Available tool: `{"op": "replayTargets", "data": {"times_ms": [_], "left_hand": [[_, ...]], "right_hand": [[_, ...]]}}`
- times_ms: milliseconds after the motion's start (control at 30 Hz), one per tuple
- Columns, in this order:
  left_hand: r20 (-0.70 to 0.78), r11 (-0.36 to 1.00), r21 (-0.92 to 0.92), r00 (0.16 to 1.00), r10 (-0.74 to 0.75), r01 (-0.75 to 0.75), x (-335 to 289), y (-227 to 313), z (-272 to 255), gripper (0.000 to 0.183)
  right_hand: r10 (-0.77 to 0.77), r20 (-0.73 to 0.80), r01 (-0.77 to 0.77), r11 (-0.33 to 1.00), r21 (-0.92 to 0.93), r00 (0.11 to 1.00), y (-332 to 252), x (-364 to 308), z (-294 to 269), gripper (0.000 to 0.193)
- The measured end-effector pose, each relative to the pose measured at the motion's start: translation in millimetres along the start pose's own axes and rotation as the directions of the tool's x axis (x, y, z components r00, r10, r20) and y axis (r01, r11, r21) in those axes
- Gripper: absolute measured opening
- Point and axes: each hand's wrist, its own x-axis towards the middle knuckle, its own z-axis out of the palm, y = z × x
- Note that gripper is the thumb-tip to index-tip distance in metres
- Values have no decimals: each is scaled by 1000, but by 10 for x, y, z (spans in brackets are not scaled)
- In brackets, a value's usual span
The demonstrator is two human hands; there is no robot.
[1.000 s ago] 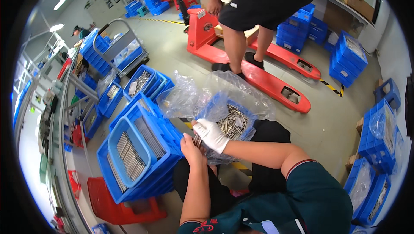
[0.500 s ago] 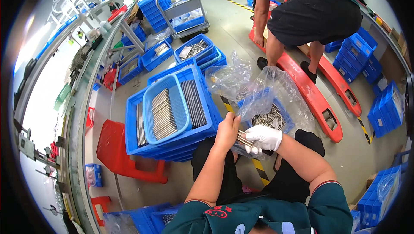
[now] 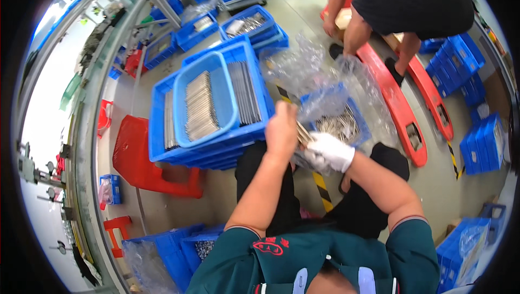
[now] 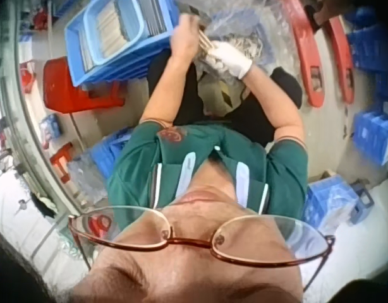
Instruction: The person sits on a low stool in a factory setting, handling small metal rods. They pick up bundles of rods from a plastic bag on their lap, inspect them, and place them into a blue plastic crate. The person repeats this process, moving rods from the bag to the crate.
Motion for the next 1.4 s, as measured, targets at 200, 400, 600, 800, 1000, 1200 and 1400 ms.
{"op": "replayTargets", "data": {"times_ms": [200,400,600,800,1000,1200,1400], "left_hand": [[217,668,-711,972,-93,222,0,-147,-33,23],[468,279,-838,881,-74,469,-41,-69,-55,23],[544,172,-828,839,13,534,-61,-106,2,20],[564,162,-815,826,-3,557,-68,-70,-6,18],[524,280,-816,852,-12,506,-56,-80,-4,15],[580,243,-792,814,14,560,-75,-87,-21,13],[485,411,-784,873,-62,465,-84,-9,-9,18]], "right_hand": [[-307,-208,232,919,-320,929,-328,-202,-11,26],[-471,-228,303,799,-519,852,-411,-301,-66,23],[-618,-202,334,638,-694,759,-358,-268,-112,20],[-707,-136,280,439,-854,694,-352,-269,-131,16],[-713,-137,267,424,-865,688,-372,-295,-102,23],[-693,-132,252,423,-870,709,-390,-326,-64,22],[-692,-188,233,465,-854,697,-395,-287,-78,23]]}}
